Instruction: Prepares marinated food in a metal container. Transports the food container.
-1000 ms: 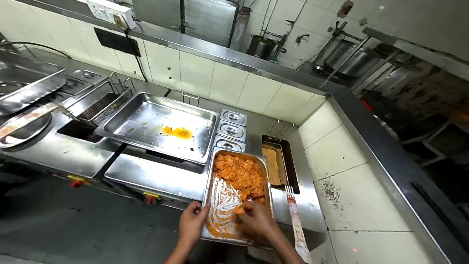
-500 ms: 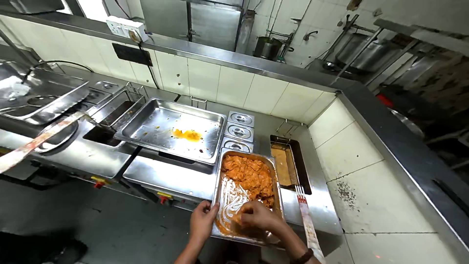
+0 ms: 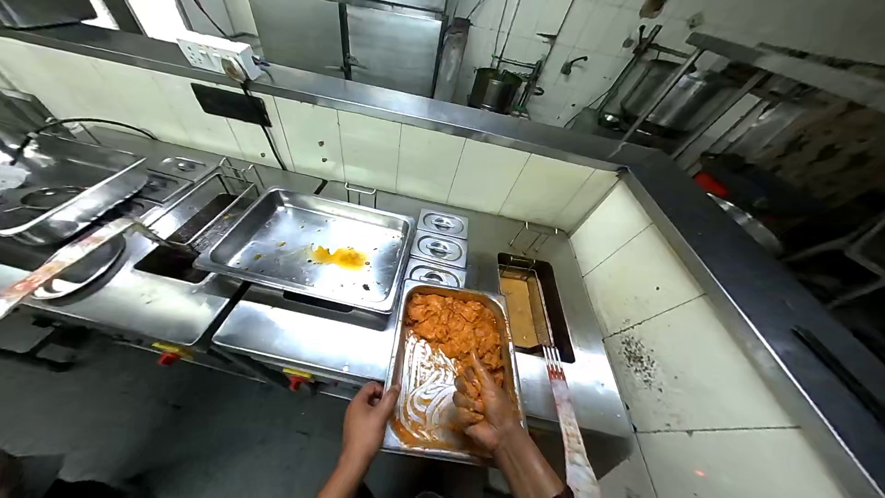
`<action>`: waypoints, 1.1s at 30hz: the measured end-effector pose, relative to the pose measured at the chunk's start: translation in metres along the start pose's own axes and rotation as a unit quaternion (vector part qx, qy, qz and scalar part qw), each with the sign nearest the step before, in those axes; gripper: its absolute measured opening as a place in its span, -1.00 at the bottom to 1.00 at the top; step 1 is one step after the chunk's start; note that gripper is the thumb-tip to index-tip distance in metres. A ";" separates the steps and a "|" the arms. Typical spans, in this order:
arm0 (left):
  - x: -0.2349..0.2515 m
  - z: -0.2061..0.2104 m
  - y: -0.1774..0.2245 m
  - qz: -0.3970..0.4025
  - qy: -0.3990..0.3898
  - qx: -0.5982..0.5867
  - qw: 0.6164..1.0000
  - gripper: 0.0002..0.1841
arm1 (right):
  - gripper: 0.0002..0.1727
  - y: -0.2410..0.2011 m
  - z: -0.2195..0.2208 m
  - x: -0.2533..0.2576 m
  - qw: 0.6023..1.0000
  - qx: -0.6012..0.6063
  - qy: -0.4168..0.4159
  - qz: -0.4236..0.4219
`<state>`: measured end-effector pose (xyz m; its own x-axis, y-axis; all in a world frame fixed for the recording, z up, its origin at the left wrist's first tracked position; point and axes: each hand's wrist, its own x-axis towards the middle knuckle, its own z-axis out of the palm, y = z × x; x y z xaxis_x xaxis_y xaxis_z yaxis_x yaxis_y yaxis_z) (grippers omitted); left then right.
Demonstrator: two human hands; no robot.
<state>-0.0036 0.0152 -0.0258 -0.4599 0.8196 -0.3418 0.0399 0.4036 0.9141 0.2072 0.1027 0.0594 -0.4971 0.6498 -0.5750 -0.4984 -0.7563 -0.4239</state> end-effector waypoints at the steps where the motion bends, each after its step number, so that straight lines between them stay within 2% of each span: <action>1: 0.000 0.000 0.001 -0.002 0.000 0.000 1.000 -0.60 | -0.34 -0.001 0.003 -0.001 1.000 -0.001 0.027 -0.004; 3: 0.000 0.000 0.002 -0.003 0.001 0.000 1.000 -0.61 | -0.41 -0.003 0.008 0.000 0.994 0.015 0.106 -0.019; 5: -0.001 0.001 0.003 -0.003 0.002 -0.004 1.000 -0.61 | -0.58 -0.003 0.012 0.004 0.981 0.037 0.186 -0.034; 7: -0.001 0.001 0.004 0.000 0.002 -0.006 1.000 -0.61 | -0.75 -0.008 0.012 -0.001 0.983 0.057 0.174 -0.026; 11: -0.001 0.002 0.002 -0.002 -0.001 -0.009 1.000 -0.59 | -0.81 -0.013 0.006 -0.015 0.993 0.055 0.108 -0.006; 13: 0.000 0.002 0.002 0.001 -0.002 -0.014 1.000 -0.60 | -0.66 -0.013 0.005 -0.020 0.995 0.067 0.069 0.025; 14: 0.000 0.002 0.002 0.003 -0.001 -0.018 1.000 -0.61 | -0.54 -0.011 0.002 -0.020 0.994 0.092 0.019 0.047; 16: -0.001 0.002 0.000 0.007 0.003 -0.024 1.000 -0.61 | -0.43 -0.002 0.001 -0.018 0.988 0.126 -0.058 0.073; 17: -0.001 0.002 -0.001 0.008 0.004 -0.026 1.000 -0.61 | -0.43 0.004 0.004 -0.016 0.986 0.133 -0.067 0.070; 21: 0.000 0.003 -0.001 0.010 -0.002 -0.034 0.999 -0.62 | -0.44 0.009 0.019 -0.016 0.989 0.142 0.005 0.048; 25: -0.003 0.001 0.001 0.009 -0.003 -0.040 0.999 -0.64 | -0.42 -0.008 0.010 -0.020 0.985 0.151 -0.049 0.073; 27: -0.004 0.001 0.003 0.006 -0.004 -0.039 0.999 -0.66 | -0.43 -0.026 0.005 -0.023 0.994 0.092 -0.035 0.041; 30: -0.005 -0.001 0.004 0.004 -0.011 -0.029 1.000 -0.68 | -0.46 -0.071 -0.001 -0.021 0.993 -0.090 0.032 -0.063; 31: -0.006 -0.001 0.005 0.000 -0.010 -0.027 1.000 -0.68 | -0.49 -0.091 -0.007 -0.014 0.974 -0.185 0.074 -0.108; 33: -0.008 -0.001 0.006 -0.005 -0.008 -0.030 1.000 -0.68 | -0.48 -0.133 -0.023 0.012 0.884 -0.392 0.192 -0.167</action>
<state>-0.0010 0.0108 -0.0170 -0.4466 0.8222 -0.3529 -0.0180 0.3861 0.9223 0.2840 0.2092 0.0924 -0.0629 0.8874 -0.4566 0.1486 -0.4441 -0.8836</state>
